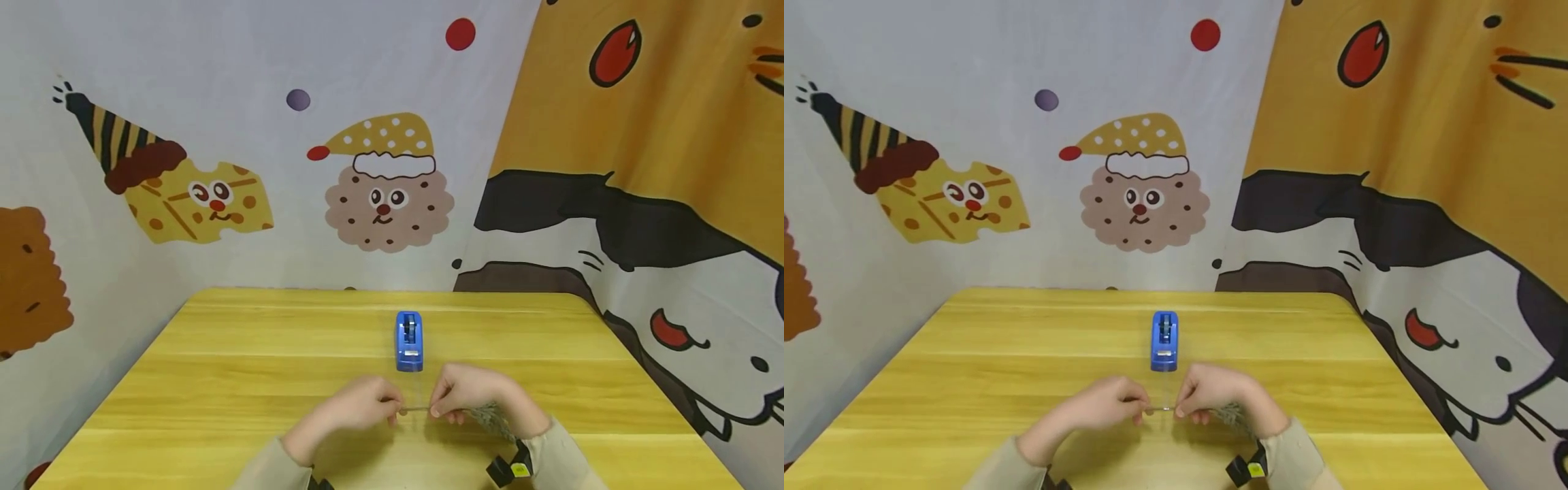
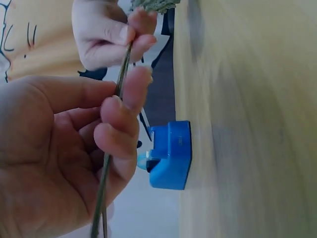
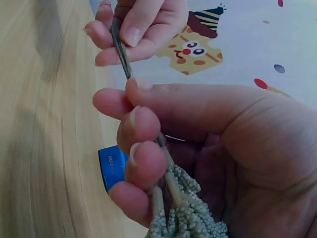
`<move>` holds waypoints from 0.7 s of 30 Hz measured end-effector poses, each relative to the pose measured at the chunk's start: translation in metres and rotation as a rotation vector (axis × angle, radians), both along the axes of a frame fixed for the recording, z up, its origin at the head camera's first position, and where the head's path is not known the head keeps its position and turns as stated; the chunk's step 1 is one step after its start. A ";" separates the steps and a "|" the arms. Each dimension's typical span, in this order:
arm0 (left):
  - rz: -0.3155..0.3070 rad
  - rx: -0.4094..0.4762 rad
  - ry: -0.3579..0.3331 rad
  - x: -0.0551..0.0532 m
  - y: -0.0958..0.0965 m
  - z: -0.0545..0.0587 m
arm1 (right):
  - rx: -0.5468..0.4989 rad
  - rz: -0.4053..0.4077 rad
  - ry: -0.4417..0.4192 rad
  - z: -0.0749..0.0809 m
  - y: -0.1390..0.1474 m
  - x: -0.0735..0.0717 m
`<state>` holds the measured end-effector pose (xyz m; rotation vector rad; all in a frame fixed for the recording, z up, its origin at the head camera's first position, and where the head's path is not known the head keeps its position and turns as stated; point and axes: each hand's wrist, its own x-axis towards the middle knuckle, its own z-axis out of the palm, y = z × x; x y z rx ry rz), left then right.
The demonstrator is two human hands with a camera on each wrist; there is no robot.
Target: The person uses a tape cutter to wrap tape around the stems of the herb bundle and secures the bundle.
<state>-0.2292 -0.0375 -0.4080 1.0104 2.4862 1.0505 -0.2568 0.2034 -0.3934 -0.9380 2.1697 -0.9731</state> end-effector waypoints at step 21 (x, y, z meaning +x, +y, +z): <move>0.005 0.037 -0.005 -0.005 -0.004 0.001 | 0.126 -0.132 0.174 0.008 -0.004 0.013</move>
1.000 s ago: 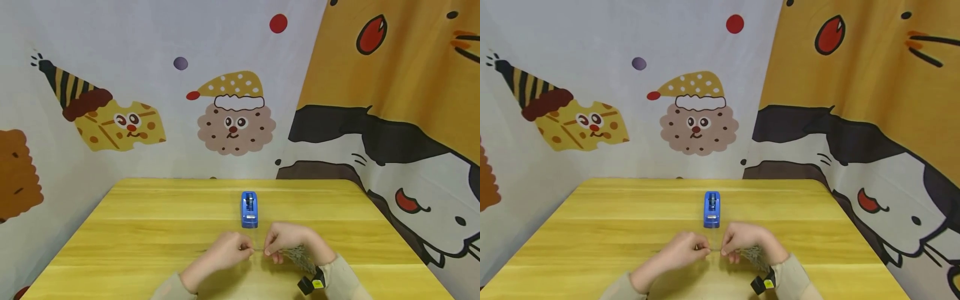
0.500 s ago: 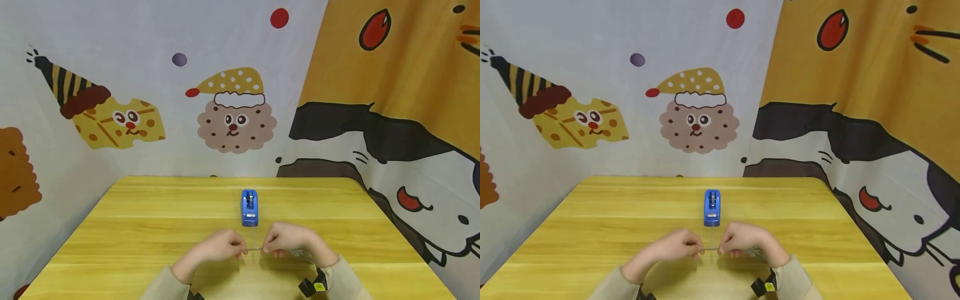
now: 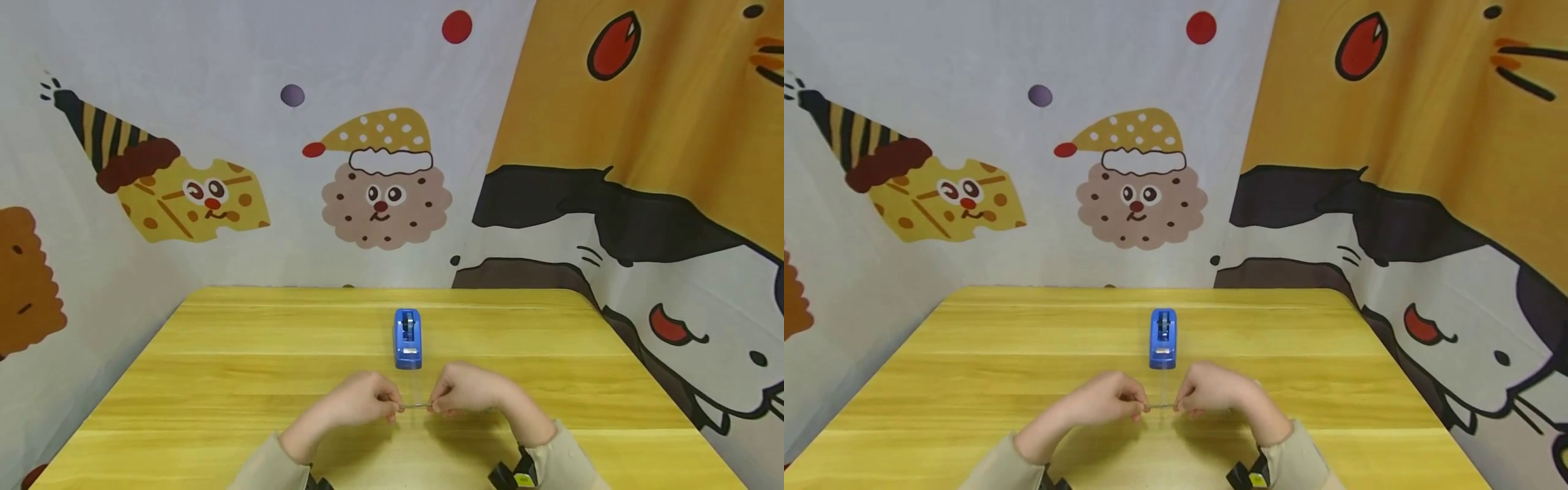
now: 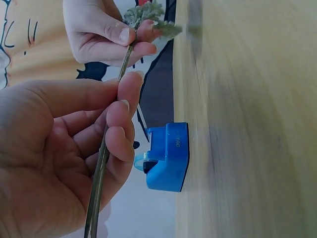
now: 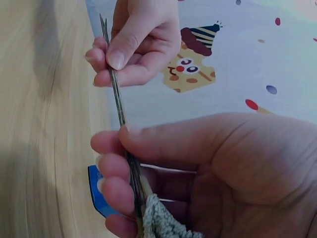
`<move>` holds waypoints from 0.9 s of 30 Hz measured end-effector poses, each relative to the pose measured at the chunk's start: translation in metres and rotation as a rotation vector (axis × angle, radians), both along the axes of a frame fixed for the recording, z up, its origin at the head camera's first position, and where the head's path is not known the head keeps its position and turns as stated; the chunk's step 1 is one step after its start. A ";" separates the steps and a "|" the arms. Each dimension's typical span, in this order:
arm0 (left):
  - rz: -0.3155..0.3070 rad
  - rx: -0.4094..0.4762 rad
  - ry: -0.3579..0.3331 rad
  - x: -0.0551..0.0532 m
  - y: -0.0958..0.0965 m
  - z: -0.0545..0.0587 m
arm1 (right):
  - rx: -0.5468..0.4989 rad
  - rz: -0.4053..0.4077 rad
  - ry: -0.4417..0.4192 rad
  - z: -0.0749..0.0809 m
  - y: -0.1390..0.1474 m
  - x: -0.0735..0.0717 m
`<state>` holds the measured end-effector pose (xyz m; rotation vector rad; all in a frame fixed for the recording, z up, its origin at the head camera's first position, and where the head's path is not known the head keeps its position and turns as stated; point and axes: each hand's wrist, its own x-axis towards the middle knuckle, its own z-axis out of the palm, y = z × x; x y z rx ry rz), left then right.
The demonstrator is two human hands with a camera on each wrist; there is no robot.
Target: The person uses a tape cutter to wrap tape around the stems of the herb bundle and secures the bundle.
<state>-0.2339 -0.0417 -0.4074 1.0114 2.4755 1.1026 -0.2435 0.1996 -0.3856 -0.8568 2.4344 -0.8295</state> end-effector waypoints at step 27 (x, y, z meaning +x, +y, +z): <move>0.071 0.056 0.031 0.001 0.001 -0.002 | -0.012 -0.072 0.161 0.001 -0.007 0.004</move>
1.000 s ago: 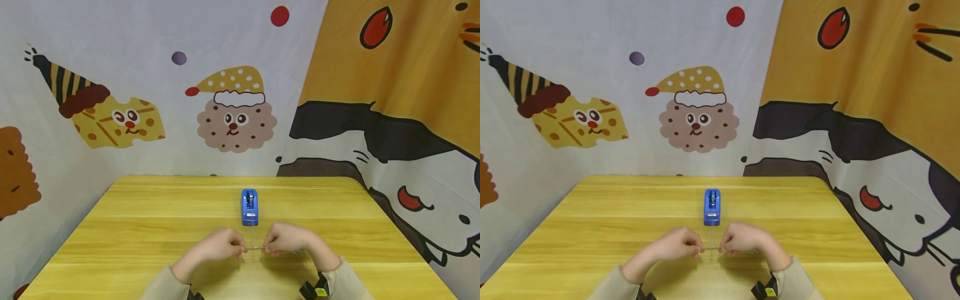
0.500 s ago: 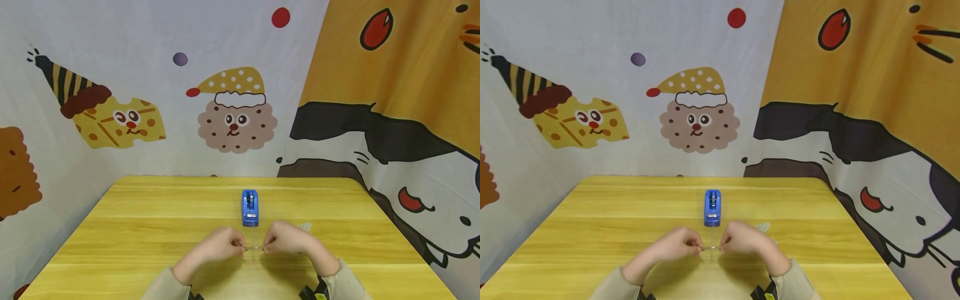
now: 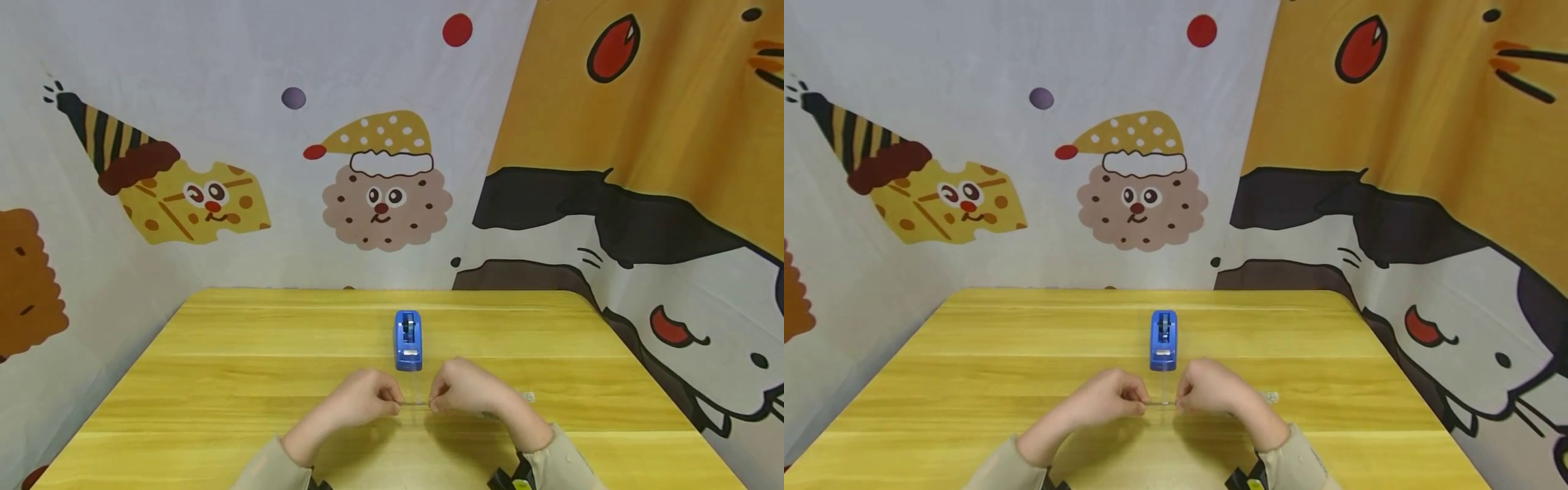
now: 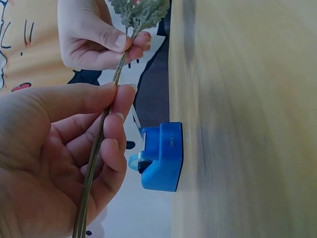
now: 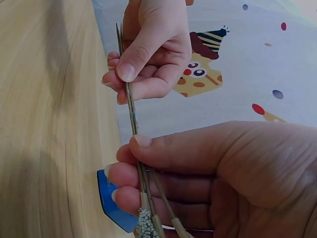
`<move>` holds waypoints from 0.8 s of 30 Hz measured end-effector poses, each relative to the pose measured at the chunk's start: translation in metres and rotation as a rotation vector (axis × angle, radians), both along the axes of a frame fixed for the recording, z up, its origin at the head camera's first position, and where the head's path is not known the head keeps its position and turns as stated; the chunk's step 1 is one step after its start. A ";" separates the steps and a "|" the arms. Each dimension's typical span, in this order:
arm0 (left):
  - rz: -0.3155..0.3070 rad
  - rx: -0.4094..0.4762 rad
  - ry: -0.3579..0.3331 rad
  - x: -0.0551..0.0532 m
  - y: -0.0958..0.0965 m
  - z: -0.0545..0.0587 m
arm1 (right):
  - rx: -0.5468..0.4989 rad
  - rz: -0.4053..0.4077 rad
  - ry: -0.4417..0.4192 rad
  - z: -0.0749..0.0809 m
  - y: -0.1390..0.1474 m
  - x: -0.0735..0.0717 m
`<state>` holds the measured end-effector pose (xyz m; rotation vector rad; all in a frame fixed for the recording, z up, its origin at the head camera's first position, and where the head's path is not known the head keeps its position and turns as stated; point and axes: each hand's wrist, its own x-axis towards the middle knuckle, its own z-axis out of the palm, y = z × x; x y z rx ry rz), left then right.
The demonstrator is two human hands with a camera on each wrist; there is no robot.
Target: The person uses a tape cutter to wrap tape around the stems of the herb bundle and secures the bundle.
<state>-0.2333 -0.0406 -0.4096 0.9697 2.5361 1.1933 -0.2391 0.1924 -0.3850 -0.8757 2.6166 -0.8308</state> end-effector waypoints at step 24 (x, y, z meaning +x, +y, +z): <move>0.033 0.013 -0.037 -0.006 0.000 -0.009 | 0.080 -0.082 0.136 -0.002 -0.001 0.000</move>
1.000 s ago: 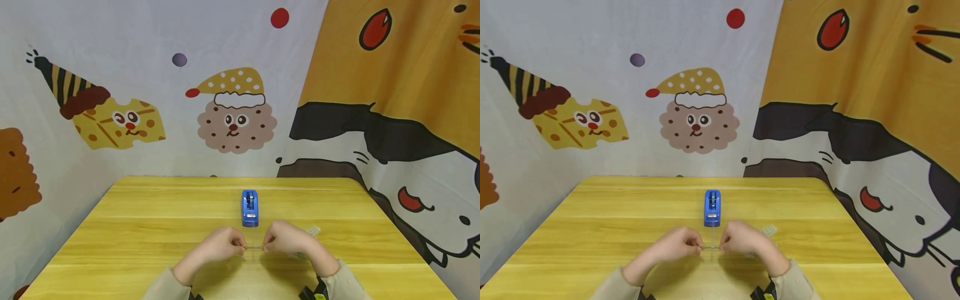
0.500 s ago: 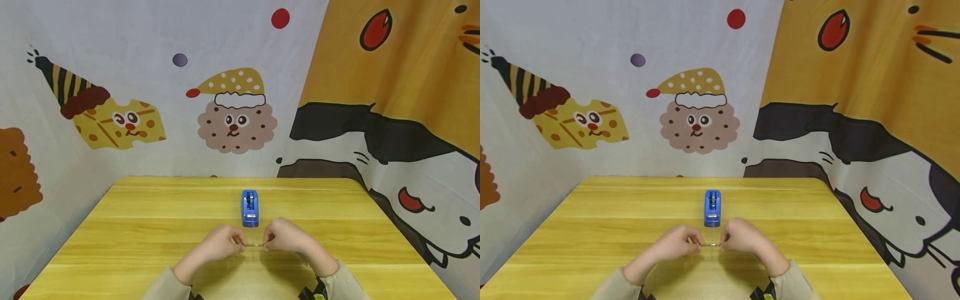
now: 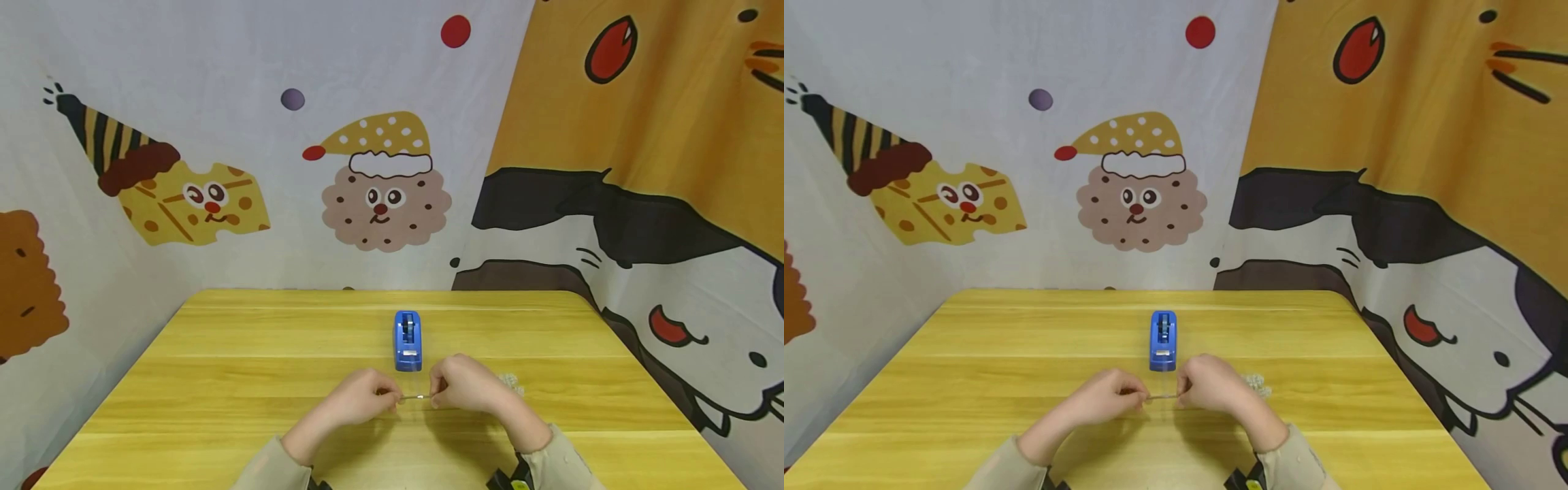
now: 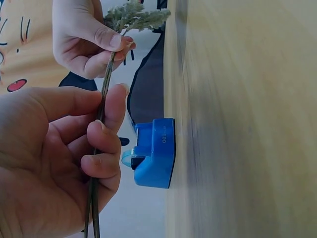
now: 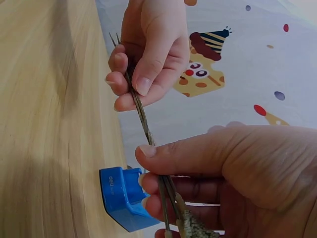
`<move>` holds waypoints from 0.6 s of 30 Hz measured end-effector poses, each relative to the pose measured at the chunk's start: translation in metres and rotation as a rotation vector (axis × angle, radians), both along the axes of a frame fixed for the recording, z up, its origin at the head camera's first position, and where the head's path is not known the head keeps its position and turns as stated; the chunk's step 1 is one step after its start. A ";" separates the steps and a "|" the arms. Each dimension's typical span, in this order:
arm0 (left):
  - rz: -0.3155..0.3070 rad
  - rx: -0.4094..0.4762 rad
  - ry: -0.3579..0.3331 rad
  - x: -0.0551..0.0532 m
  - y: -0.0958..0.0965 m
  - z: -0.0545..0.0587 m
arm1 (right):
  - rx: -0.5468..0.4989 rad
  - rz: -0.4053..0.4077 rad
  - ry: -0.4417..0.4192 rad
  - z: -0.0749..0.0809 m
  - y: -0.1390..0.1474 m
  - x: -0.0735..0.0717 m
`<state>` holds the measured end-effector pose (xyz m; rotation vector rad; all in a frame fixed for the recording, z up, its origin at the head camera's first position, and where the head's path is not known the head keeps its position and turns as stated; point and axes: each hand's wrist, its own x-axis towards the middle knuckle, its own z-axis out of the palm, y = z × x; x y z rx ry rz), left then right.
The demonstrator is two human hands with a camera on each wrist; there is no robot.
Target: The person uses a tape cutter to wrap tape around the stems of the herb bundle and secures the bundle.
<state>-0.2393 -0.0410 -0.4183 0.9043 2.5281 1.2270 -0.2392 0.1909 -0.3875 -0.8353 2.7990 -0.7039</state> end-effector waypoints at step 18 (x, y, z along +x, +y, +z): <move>0.050 -0.017 0.032 -0.001 0.000 0.000 | 0.052 0.042 0.017 -0.002 -0.002 0.000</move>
